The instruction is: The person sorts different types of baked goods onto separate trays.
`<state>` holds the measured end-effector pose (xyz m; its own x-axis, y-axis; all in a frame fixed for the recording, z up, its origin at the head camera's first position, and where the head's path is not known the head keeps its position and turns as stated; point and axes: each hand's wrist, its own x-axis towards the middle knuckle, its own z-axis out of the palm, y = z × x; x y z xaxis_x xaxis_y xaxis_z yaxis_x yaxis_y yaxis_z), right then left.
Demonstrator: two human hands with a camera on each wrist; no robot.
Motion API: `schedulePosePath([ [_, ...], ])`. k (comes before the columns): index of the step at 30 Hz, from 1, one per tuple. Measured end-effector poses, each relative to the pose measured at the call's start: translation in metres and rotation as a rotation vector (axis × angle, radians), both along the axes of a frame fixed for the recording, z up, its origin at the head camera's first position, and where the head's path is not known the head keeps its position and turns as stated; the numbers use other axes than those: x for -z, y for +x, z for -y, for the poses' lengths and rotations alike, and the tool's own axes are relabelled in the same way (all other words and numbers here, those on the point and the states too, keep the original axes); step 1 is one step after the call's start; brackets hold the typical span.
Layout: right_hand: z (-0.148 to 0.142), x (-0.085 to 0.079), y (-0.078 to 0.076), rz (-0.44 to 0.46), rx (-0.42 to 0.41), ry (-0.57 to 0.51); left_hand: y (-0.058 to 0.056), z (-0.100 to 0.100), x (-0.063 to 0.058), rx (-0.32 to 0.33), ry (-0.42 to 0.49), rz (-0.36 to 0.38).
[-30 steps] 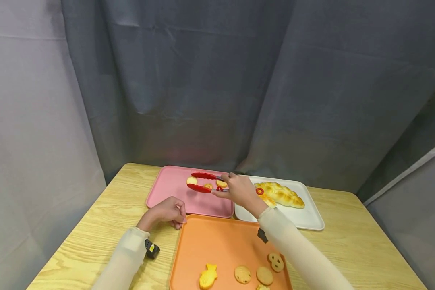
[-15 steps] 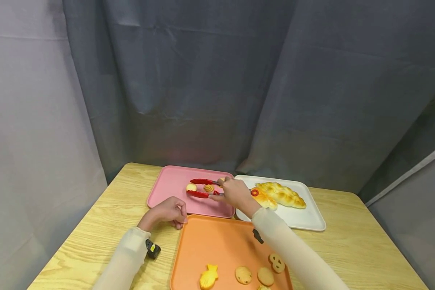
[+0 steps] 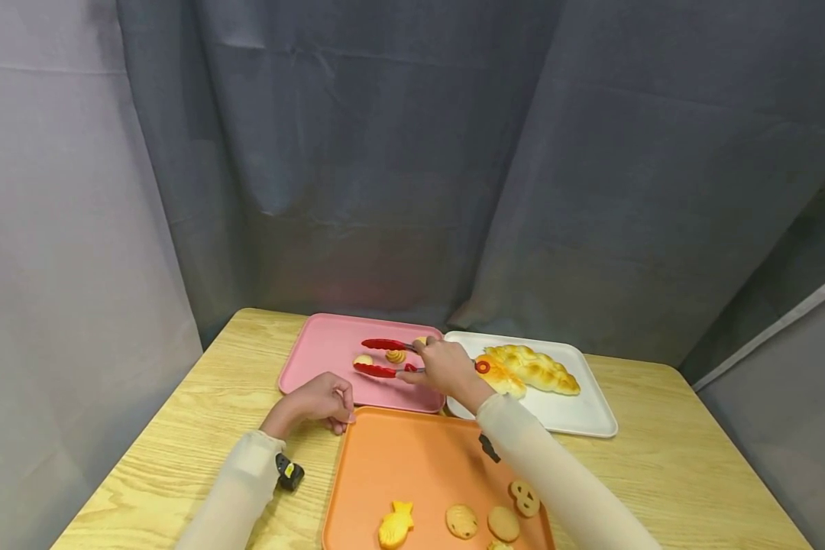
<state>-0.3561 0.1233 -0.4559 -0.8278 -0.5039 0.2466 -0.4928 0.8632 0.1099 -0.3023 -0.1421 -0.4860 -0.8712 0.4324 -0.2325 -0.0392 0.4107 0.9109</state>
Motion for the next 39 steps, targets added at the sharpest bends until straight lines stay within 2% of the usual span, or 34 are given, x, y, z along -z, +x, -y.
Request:
schedulePosePath([
  [5, -0.006, -0.004, 0.001, 0.000, -0.009, -0.053, 0.000, 0.000, 0.000, 0.004, 0.009, -0.001],
  [9, -0.013, -0.010, 0.004, 0.035, -0.025, -0.106, 0.000, 0.001, -0.001, 0.005, 0.019, 0.001],
  [14, -0.027, -0.020, 0.013, 0.050, -0.074, -0.112, 0.000, 0.001, 0.000, 0.004, 0.013, -0.005],
  [22, -0.058, -0.033, 0.036, -0.062, -0.147, -0.089, 0.001, 0.001, 0.000, 0.020, 0.011, -0.021],
  [26, -0.073, -0.037, 0.050, -0.086, -0.217, -0.121, 0.001, 0.001, -0.001, 0.030, 0.013, -0.024],
  [29, -0.084, -0.042, 0.062, -0.030, -0.244, -0.168, 0.001, 0.000, -0.001, 0.035, 0.011, -0.032],
  [33, -0.095, -0.046, 0.076, 0.093, -0.266, -0.207, 0.001, 0.000, -0.001, 0.037, 0.002, -0.037],
  [39, -0.104, -0.050, 0.094, 0.257, -0.366, -0.233, 0.001, 0.000, -0.002, 0.036, -0.008, -0.046],
])
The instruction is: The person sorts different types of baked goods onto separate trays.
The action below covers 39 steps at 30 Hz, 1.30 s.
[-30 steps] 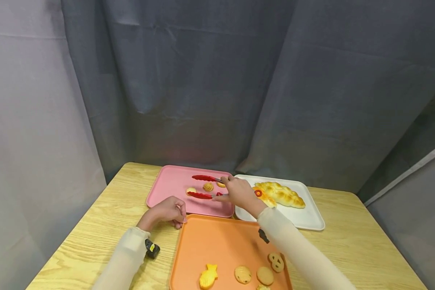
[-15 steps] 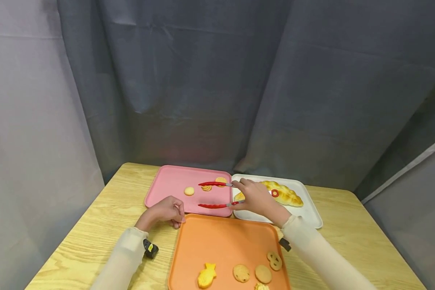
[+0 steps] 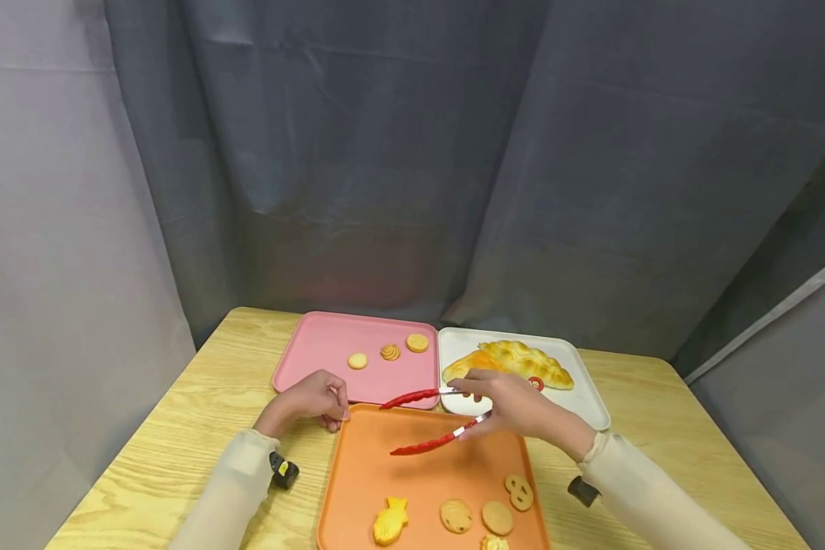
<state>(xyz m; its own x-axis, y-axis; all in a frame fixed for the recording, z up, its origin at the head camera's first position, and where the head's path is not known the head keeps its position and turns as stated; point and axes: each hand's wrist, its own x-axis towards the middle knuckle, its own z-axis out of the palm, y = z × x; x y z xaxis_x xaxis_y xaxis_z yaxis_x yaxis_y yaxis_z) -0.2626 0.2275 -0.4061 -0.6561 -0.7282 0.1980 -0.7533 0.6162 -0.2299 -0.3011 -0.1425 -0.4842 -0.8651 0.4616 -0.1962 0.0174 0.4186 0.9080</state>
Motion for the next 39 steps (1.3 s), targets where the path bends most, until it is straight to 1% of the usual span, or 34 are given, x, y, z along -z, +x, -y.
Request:
schedulePosePath([
  [4, -0.002, 0.000, 0.009, 0.132, -0.059, 0.001, 0.000, 0.001, 0.000, 0.005, -0.007, -0.004],
  [5, -0.002, 0.000, 0.011, 0.147, -0.077, 0.003, 0.000, 0.001, 0.000, 0.007, -0.010, -0.006],
  [8, -0.003, 0.000, 0.015, 0.139, -0.136, 0.016, 0.001, 0.001, -0.002, 0.008, -0.022, -0.011],
  [12, 0.000, 0.000, 0.019, 0.091, -0.210, 0.037, 0.001, 0.001, -0.002, 0.008, -0.030, -0.013],
  [15, 0.002, 0.003, 0.021, 0.106, -0.236, 0.049, 0.000, 0.002, -0.001, 0.006, -0.028, -0.008],
  [20, 0.007, 0.009, 0.022, 0.146, -0.259, 0.060, 0.001, 0.002, -0.002, 0.004, -0.023, -0.004],
  [28, 0.015, 0.014, 0.024, 0.154, -0.281, 0.098, 0.002, 0.001, -0.003, 0.001, -0.015, -0.002],
  [34, 0.019, 0.017, 0.023, 0.130, -0.302, 0.115, 0.000, 0.001, -0.001, 0.000, -0.012, 0.005],
  [39, 0.020, 0.018, 0.022, 0.210, -0.292, 0.123, -0.001, 0.001, 0.001, -0.004, -0.012, 0.008],
])
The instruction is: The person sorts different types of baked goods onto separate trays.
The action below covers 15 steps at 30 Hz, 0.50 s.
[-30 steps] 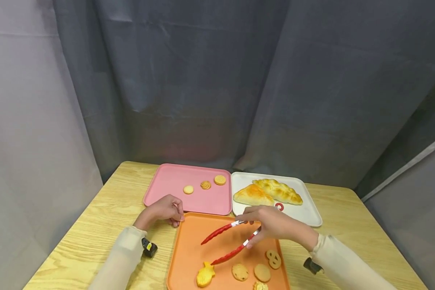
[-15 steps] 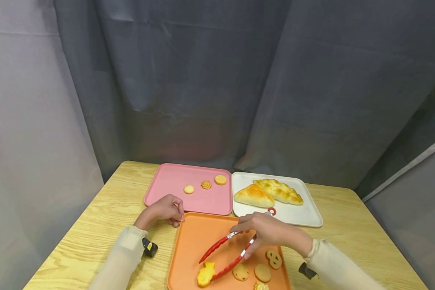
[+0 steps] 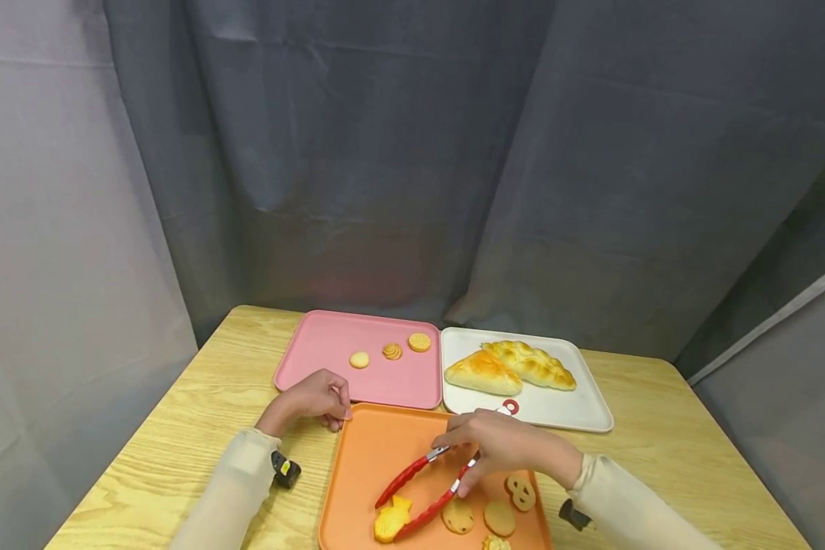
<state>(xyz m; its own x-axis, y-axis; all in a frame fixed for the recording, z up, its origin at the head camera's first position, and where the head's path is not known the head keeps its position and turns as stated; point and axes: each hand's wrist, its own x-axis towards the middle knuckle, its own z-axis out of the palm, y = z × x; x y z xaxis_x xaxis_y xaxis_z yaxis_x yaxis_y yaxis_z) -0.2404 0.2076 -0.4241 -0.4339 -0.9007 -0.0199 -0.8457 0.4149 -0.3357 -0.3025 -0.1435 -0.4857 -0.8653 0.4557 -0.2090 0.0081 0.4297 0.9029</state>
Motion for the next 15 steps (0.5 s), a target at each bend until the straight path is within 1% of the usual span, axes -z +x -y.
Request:
schedulePosePath([
  [2, -0.0003, 0.0007, -0.0005, 0.011, 0.004, 0.006, -0.0002, -0.0005, 0.0008, -0.003, 0.000, 0.000],
  [8, -0.0016, 0.0020, -0.0010, -0.026, -0.003, -0.001, -0.0004, -0.0005, 0.0018, -0.006, 0.003, -0.007],
  [15, -0.0018, 0.0018, 0.0014, -0.033, -0.002, -0.009, -0.0002, 0.0003, 0.0013, 0.001, 0.003, -0.013],
])
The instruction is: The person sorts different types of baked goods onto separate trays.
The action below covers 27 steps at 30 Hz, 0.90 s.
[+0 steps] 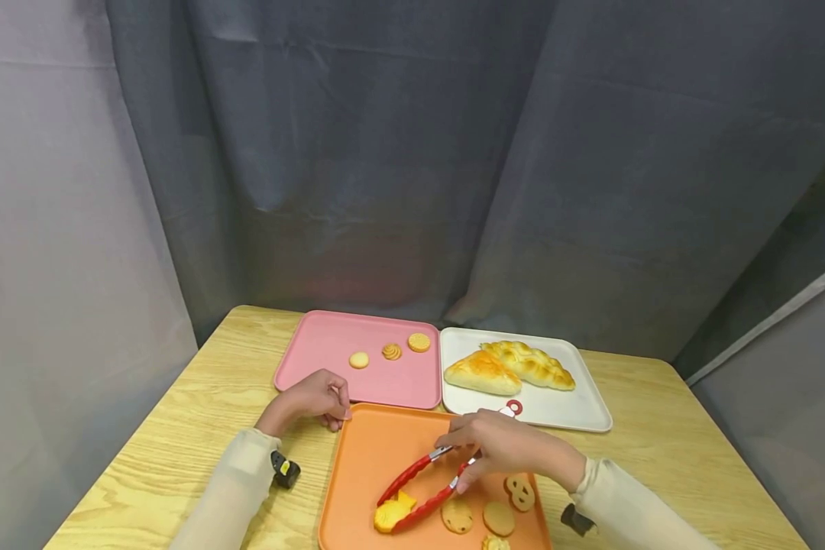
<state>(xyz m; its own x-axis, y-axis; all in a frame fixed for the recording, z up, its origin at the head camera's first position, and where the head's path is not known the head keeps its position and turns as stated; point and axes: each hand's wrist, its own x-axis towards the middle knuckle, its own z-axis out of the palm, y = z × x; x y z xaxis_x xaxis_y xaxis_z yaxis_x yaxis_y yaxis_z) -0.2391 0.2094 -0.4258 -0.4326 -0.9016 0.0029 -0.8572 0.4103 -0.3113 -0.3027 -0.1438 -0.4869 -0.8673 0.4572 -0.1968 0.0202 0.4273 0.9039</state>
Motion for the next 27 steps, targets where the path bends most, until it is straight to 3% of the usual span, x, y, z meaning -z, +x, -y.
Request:
schedulePosePath([
  [8, -0.002, -0.003, 0.002, -0.150, 0.009, -0.047, 0.002, 0.000, -0.003, 0.001, 0.006, 0.000],
  [14, -0.006, -0.006, 0.002, -0.265, 0.094, -0.039, 0.002, 0.000, -0.003, 0.002, -0.002, -0.002],
  [23, -0.009, -0.015, -0.002, -0.319, 0.228, -0.089, 0.001, -0.001, -0.004, -0.004, -0.002, 0.007],
  [27, -0.010, -0.018, -0.005, -0.390, 0.313, -0.130, 0.001, -0.001, -0.003, -0.004, 0.000, 0.008],
])
